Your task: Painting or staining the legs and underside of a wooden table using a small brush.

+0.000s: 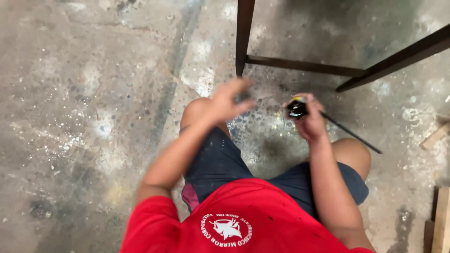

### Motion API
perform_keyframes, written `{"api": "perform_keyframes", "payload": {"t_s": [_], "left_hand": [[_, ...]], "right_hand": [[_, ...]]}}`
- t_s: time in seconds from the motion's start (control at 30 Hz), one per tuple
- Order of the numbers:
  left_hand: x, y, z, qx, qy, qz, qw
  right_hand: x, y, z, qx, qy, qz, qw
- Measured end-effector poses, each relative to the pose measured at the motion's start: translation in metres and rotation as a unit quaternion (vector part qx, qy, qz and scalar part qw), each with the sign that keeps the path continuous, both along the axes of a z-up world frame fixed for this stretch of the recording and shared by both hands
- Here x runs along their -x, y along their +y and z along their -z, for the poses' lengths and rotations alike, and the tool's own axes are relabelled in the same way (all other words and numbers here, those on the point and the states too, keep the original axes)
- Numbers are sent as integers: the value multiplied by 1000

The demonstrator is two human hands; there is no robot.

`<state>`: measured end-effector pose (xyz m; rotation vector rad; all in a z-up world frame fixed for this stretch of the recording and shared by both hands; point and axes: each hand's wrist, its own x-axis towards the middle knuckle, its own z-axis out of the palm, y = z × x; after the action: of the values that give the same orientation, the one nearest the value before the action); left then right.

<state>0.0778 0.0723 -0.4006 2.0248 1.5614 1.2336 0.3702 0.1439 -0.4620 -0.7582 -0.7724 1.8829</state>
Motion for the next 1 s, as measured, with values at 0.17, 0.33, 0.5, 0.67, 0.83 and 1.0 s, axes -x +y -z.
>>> {"api": "perform_keyframes", "payload": {"t_s": [0.17, 0.33, 0.5, 0.67, 0.83, 1.0], "left_hand": [[-63, -10, 26, 21, -139, 131, 981], [-90, 6, 45, 68, -158, 148, 974], [-79, 32, 29, 68, -195, 153, 966], [-54, 32, 38, 102, -208, 56, 971], [-37, 28, 19, 82, -161, -9, 984], [-34, 6, 15, 128, -101, -2, 987]], "right_hand": [[18, -24, 75, 71, -19, 16, 997], [27, -43, 75, 125, 23, 82, 989], [18, -20, 55, 44, -79, 84, 992], [-18, -1, -1, -71, -503, -12, 861], [-79, 104, 168, -247, -613, 88, 745], [-133, 193, 183, -203, -691, 17, 693]]}}
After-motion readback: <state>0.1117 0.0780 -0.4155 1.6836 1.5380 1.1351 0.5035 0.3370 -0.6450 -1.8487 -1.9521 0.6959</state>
